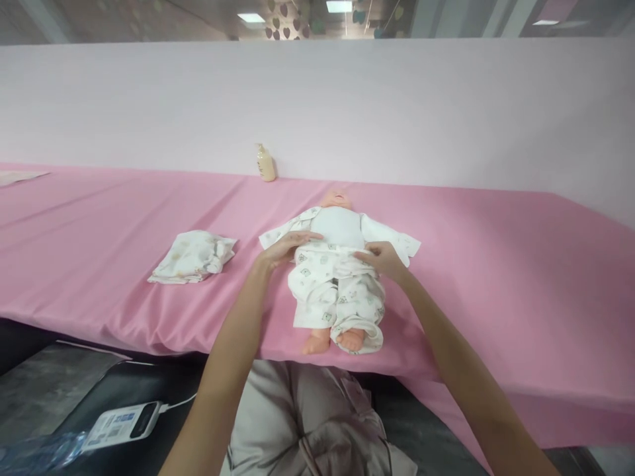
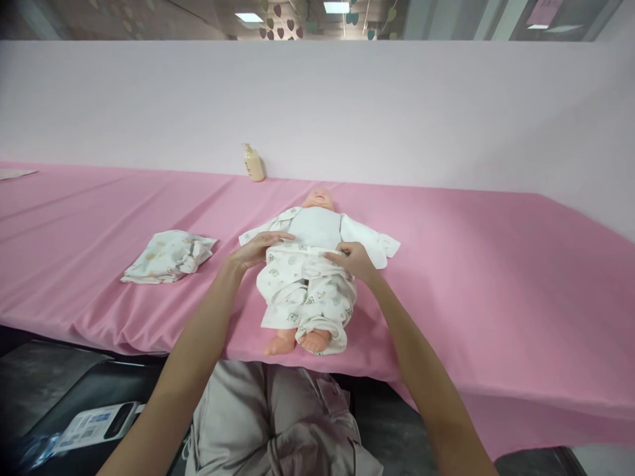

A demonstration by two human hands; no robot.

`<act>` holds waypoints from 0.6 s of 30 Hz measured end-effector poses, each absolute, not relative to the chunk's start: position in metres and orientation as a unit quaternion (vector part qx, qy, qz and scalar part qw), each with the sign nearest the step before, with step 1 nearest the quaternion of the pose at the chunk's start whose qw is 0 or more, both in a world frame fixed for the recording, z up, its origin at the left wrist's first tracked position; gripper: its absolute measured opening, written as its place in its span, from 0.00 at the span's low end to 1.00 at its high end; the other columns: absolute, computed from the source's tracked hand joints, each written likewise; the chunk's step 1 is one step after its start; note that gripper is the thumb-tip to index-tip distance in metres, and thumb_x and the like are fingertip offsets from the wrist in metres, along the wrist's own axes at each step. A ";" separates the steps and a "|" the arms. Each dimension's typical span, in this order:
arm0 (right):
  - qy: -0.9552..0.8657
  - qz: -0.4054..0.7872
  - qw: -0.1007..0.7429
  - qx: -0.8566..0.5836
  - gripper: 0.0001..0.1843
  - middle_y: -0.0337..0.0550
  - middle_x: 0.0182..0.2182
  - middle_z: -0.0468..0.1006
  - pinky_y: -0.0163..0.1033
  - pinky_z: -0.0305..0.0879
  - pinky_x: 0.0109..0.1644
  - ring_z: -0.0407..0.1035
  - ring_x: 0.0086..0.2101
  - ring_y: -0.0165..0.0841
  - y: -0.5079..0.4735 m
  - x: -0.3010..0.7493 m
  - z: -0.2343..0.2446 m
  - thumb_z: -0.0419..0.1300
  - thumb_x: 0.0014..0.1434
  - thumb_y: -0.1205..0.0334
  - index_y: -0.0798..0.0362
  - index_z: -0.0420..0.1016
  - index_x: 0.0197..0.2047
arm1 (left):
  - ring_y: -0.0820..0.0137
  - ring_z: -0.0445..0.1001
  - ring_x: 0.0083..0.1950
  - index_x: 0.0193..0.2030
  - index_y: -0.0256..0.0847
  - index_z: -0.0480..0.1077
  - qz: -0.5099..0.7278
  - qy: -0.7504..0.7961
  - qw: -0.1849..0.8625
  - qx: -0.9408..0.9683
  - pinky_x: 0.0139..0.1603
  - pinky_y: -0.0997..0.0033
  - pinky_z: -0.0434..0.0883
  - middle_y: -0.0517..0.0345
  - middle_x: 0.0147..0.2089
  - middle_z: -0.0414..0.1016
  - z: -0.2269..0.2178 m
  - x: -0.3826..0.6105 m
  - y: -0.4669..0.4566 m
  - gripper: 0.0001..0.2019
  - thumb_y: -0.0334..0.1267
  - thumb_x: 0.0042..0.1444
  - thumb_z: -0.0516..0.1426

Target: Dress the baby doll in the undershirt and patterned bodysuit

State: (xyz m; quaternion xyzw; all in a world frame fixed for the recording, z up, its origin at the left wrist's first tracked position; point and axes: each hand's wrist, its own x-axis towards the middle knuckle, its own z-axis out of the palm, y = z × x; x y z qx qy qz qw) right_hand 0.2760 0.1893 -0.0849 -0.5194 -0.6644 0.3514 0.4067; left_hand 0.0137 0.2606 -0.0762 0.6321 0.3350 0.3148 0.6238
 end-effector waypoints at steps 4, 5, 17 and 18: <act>-0.681 0.417 0.349 -0.491 0.30 0.31 0.16 0.50 0.33 0.42 0.24 0.46 0.20 0.23 0.203 0.297 -0.101 0.61 0.45 0.38 0.53 0.52 0.16 | 0.67 0.71 0.37 0.40 0.35 0.76 0.258 0.379 0.629 0.628 0.35 0.72 0.66 0.48 0.38 0.76 -0.085 -0.006 0.273 0.18 0.44 0.43 0.63; -0.675 0.427 0.357 -0.484 0.30 0.31 0.17 0.50 0.33 0.42 0.25 0.46 0.21 0.23 0.206 0.300 -0.104 0.61 0.45 0.38 0.53 0.53 0.16 | 0.67 0.71 0.38 0.39 0.35 0.75 0.248 0.388 0.619 0.636 0.36 0.71 0.66 0.49 0.38 0.75 -0.085 -0.010 0.274 0.18 0.43 0.42 0.64; -0.489 0.364 0.513 -0.604 0.26 0.35 0.19 0.56 0.37 0.54 0.28 0.53 0.24 0.30 0.228 0.273 -0.131 0.56 0.48 0.36 0.48 0.52 0.20 | 0.77 0.54 0.23 0.21 0.39 0.57 0.356 0.494 0.388 0.692 0.23 0.73 0.51 0.64 0.20 0.55 -0.102 0.023 0.274 0.23 0.58 0.51 0.53; -0.486 0.391 0.514 -0.589 0.25 0.36 0.20 0.60 0.38 0.56 0.29 0.56 0.25 0.31 0.228 0.274 -0.132 0.56 0.48 0.35 0.48 0.56 0.21 | 0.77 0.54 0.22 0.20 0.39 0.56 0.361 0.502 0.397 0.679 0.22 0.73 0.51 0.64 0.19 0.55 -0.106 0.027 0.275 0.24 0.59 0.52 0.53</act>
